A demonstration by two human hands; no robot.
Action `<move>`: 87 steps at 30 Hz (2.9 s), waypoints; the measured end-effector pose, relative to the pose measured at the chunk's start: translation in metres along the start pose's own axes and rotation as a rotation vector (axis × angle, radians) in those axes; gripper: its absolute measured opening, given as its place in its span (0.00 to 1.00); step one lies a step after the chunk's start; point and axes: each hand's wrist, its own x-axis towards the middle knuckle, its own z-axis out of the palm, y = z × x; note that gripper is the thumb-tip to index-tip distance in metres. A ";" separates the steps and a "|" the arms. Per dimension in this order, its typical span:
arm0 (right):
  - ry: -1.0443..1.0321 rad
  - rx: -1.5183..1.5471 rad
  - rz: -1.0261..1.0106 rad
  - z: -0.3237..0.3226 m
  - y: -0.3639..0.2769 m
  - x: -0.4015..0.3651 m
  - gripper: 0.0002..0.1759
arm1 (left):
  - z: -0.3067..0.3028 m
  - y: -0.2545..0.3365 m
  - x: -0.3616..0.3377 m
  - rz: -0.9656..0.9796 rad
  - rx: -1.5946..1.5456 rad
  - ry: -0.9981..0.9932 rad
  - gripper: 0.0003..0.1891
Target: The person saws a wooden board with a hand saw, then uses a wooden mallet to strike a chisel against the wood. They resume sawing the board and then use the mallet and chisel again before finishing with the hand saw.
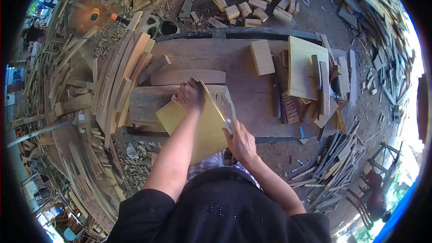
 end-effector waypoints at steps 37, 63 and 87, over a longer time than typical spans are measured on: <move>-0.017 -0.077 -0.012 -0.015 0.019 -0.012 0.13 | 0.014 -0.003 -0.005 0.205 -0.017 0.030 0.17; -0.027 -0.041 0.048 -0.047 0.022 -0.086 0.13 | 0.014 0.004 0.003 0.039 0.121 -0.046 0.20; 0.007 0.113 0.084 -0.014 0.029 -0.047 0.13 | 0.011 0.007 0.004 0.075 0.112 -0.020 0.19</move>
